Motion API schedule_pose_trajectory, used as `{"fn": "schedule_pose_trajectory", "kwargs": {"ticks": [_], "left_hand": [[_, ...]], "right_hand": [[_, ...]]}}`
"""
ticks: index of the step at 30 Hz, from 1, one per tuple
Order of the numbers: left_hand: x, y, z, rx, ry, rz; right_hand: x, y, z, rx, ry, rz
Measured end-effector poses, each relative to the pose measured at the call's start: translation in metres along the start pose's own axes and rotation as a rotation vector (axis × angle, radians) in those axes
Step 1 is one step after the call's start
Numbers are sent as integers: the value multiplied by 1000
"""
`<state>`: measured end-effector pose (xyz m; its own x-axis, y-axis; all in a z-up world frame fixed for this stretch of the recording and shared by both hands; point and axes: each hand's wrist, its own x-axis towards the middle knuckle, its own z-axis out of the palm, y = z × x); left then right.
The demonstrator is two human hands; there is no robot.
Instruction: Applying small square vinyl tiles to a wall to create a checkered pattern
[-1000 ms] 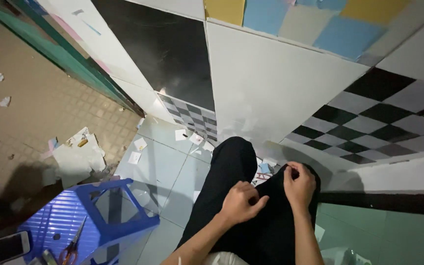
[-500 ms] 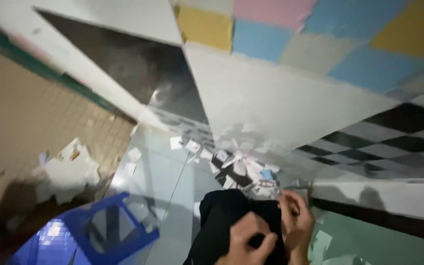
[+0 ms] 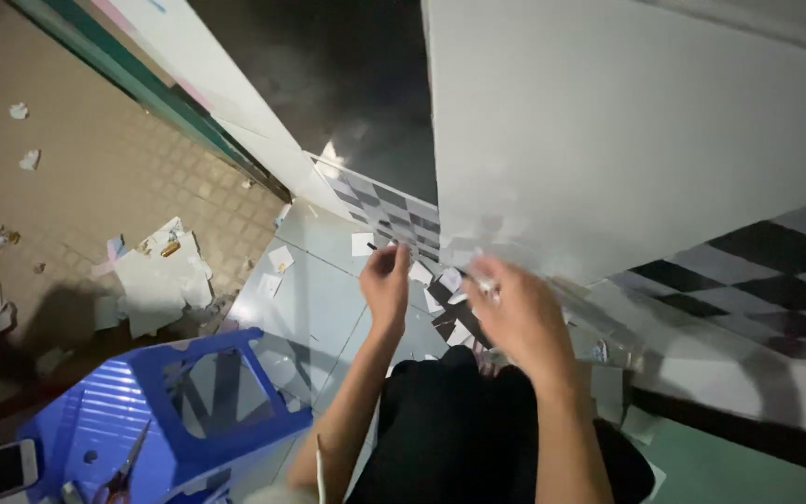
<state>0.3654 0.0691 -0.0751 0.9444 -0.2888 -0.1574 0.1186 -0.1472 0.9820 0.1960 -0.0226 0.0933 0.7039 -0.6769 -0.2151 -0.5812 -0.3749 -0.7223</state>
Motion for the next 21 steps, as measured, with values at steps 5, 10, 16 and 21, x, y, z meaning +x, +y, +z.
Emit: {"fn": "schedule_pose_trajectory", "kwargs": {"ticks": [5,10,16,21], "left_hand": [[63,-82,41,232,-120,104],[79,-93,74,206,-132,250],[104,-89,76,245,-207,497],[131,-114,76,491,-209,639]], "right_hand": [[-47,1,46,-149,-433,-73],[-53,-17,41,-165,-665,-93],[-47,-22,34,-229,-696,-19],[-49,11,61,-201,-461,-225]]}}
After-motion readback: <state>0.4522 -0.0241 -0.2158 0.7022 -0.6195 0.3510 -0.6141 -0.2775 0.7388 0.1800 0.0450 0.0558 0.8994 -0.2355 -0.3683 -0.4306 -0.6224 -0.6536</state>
